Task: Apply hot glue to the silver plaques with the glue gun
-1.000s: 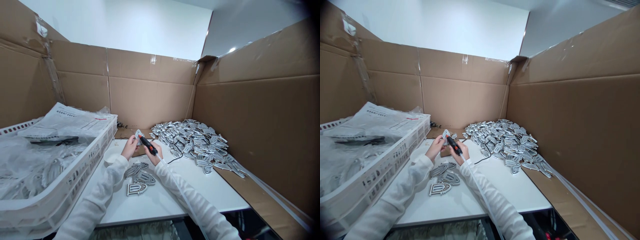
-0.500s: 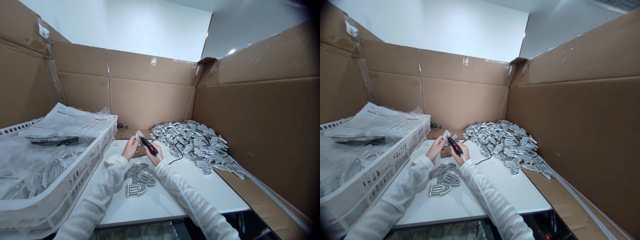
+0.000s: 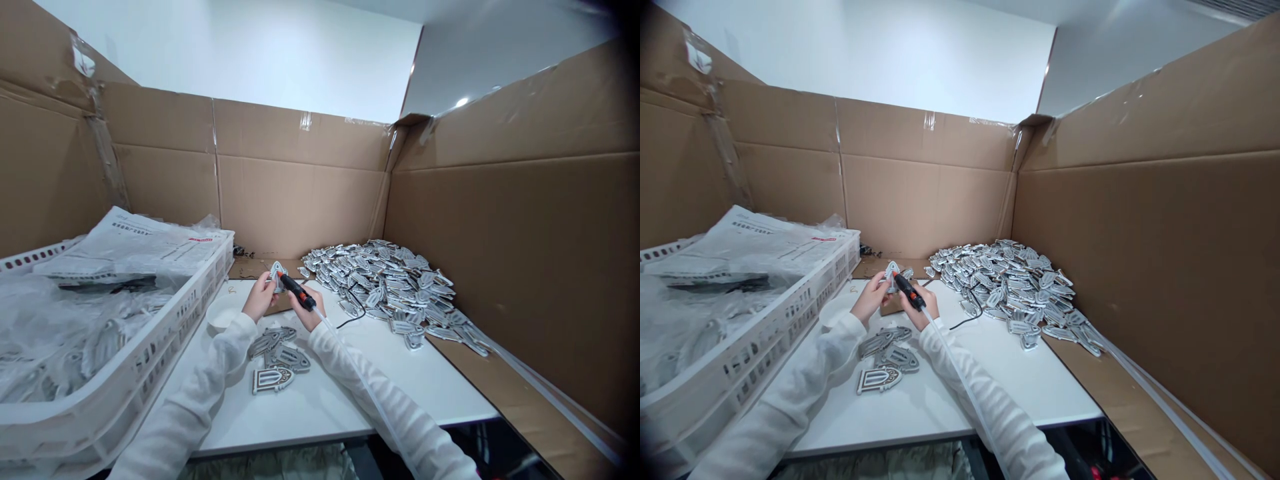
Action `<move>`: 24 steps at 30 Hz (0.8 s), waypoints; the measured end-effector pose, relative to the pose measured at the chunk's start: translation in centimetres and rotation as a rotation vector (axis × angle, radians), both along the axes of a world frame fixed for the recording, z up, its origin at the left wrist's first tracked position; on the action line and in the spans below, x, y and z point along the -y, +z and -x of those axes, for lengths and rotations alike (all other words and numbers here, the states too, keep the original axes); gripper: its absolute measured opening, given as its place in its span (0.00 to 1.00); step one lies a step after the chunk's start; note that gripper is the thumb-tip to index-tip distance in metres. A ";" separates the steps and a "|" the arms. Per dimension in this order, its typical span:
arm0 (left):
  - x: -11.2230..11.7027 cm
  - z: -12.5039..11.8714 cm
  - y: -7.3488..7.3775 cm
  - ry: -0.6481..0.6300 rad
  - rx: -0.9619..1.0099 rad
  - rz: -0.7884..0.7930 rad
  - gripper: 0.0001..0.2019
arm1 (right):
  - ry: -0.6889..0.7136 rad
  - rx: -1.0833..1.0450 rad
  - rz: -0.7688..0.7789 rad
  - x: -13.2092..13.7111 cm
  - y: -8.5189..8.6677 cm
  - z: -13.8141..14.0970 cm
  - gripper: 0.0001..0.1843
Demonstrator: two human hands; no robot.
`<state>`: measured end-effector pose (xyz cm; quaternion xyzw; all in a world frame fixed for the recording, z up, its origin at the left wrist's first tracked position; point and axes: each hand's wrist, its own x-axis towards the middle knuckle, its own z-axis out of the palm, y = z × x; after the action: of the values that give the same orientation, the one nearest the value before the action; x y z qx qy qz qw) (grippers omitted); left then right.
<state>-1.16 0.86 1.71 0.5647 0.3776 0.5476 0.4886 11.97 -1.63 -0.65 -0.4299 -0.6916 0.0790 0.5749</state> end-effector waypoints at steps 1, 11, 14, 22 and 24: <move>0.0 0.0 0.0 -0.002 0.000 0.001 0.15 | -0.002 -0.001 0.005 0.0 0.0 0.0 0.14; -0.1 0.0 -0.1 -0.005 -0.017 -0.040 0.09 | -0.002 -0.011 0.027 0.0 -0.1 0.1 0.13; -0.4 -0.1 -0.3 -0.032 -0.020 -0.045 0.09 | -0.028 0.027 0.001 -0.1 -0.2 0.1 0.13; -1.3 0.1 -1.4 0.013 -0.124 -0.162 0.11 | -0.091 0.069 -0.062 -0.4 -0.7 0.4 0.15; -1.3 0.1 -1.6 0.063 -0.174 -0.213 0.11 | -0.101 0.050 -0.069 -0.4 -0.7 0.4 0.15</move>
<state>-1.29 2.16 0.15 0.6467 0.3758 0.5484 0.3739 11.58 -1.24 -1.35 -0.4458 -0.6855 0.0153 0.5754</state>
